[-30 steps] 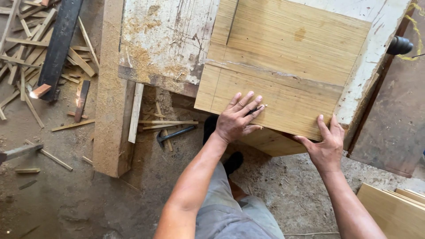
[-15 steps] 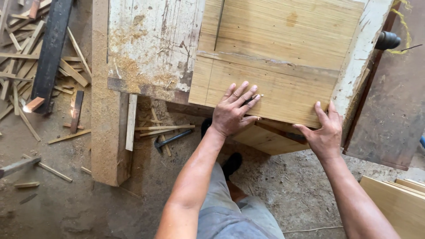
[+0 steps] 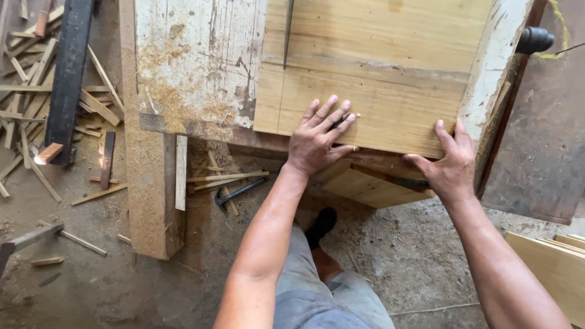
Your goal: Measuring, marking, and cutting a wooden board using a table saw in a workshop environment.
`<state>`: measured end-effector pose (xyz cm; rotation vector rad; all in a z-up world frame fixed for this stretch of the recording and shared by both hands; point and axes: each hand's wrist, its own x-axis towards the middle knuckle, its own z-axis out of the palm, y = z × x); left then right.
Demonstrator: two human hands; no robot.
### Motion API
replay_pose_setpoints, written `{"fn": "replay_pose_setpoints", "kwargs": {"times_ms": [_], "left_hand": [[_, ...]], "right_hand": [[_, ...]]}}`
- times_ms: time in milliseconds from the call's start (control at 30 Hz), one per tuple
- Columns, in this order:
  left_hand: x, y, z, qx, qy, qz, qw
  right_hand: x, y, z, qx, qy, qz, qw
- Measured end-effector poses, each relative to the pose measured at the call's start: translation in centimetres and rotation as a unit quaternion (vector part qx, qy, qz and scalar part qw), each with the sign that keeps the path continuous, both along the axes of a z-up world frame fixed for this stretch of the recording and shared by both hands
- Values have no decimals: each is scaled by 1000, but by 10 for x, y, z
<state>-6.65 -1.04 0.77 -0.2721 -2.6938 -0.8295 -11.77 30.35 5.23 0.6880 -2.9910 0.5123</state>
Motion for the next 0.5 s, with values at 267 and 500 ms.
{"fn": "replay_pose_setpoints", "kwargs": {"times_ms": [267,500], "left_hand": [[-9,2,2,6,-12,10,1000],[-10,3,0,-13,-42,1,999]], "right_hand": [[-9,3,-3,10,14,12,1000],[-14,1,-2,11,20,17,1000]]}}
